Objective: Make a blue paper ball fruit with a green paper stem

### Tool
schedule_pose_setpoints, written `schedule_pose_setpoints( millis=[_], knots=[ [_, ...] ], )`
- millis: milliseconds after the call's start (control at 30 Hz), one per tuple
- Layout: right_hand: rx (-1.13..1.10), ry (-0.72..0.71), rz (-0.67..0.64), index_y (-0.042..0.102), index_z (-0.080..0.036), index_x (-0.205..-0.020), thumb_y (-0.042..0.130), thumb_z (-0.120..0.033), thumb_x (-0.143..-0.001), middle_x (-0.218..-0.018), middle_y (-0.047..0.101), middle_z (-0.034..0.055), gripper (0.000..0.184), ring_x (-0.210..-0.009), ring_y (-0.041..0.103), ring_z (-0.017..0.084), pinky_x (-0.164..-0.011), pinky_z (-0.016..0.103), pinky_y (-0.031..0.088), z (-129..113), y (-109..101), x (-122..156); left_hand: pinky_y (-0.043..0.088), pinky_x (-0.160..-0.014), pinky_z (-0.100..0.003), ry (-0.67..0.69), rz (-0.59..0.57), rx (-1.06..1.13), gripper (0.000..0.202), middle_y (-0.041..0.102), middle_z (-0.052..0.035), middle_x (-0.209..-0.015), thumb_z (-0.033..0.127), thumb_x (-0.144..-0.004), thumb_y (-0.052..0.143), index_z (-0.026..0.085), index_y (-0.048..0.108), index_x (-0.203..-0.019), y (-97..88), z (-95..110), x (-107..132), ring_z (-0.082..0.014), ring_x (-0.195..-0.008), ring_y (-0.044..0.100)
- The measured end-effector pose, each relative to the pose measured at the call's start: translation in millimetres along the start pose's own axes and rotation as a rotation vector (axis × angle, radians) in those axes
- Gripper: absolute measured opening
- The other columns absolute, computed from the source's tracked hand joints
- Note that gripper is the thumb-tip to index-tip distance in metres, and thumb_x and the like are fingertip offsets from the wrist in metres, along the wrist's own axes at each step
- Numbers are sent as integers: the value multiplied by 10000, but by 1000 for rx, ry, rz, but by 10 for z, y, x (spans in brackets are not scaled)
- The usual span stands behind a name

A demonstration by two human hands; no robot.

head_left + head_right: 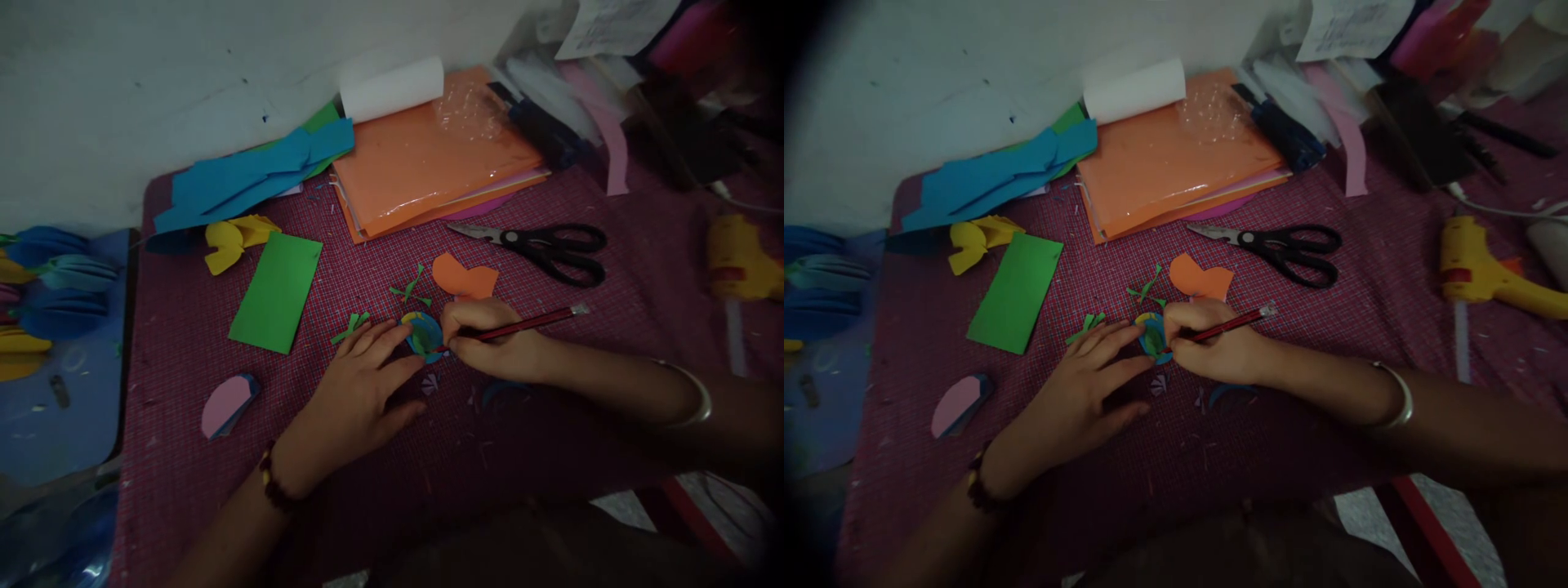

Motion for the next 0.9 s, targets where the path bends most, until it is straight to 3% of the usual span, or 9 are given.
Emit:
schedule_pose_setpoints(
  millis=[400, 600, 667, 800, 900],
  knots=[
    [-188, 96, 48, 492, -186, -607, 458, -74, -698, -594, 514, -30, 148, -561, 478, 86, -520, 217, 368, 23, -93, -11, 280, -1115, -545, 10, 28, 11, 364, 420, -91, -1460, 370, -838, 609, 246, 593, -1180, -15, -8, 0, -298, -1344, 369],
    [-251, 99, 272, 528, -186, -739, 556, -189, -799, -622, 499, -33, 66, -528, 429, 81, -469, 225, 332, -21, -489, -56, 354, -1068, -490, -14, 36, 55, 282, 466, -84, -1394, 342, -889, 540, 247, 641, -1134, -74, 29, -49, -253, -1274, 440],
    [-287, 145, 286, 530, -190, -757, 565, -198, -809, -583, 483, -42, 64, -486, 404, 78, -444, 230, 304, 5, -562, -57, 363, -1058, -481, -30, 34, 20, 272, 453, -98, -1388, 326, -885, 542, 233, 659, -1113, -107, 58, -78, -261, -1269, 434],
    [-427, 211, 146, 526, -205, -748, 543, -192, -797, -527, 485, -52, 54, -460, 425, 86, -448, 240, 317, 47, -409, 12, 357, -1058, -489, 5, -15, -82, 248, 464, -102, -1373, 280, -870, 555, 226, 678, -1078, -132, 163, -133, -280, -1278, 409],
    [-422, 233, 137, 521, -205, -712, 527, -183, -748, -548, 510, -46, 43, -477, 446, 91, -463, 243, 333, 89, -260, 129, 377, -1031, -483, 36, -45, -159, 245, 525, -100, -1316, 285, -874, 541, 209, 673, -1066, -105, 218, -141, -275, -1216, 450]
  ],
)
Point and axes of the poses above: each hand's wrist, its own x-axis away from the middle knuckle, its own y-axis out of the palm, z = x × y, the point moved 9 cm from there along -x, towards the middle knuckle
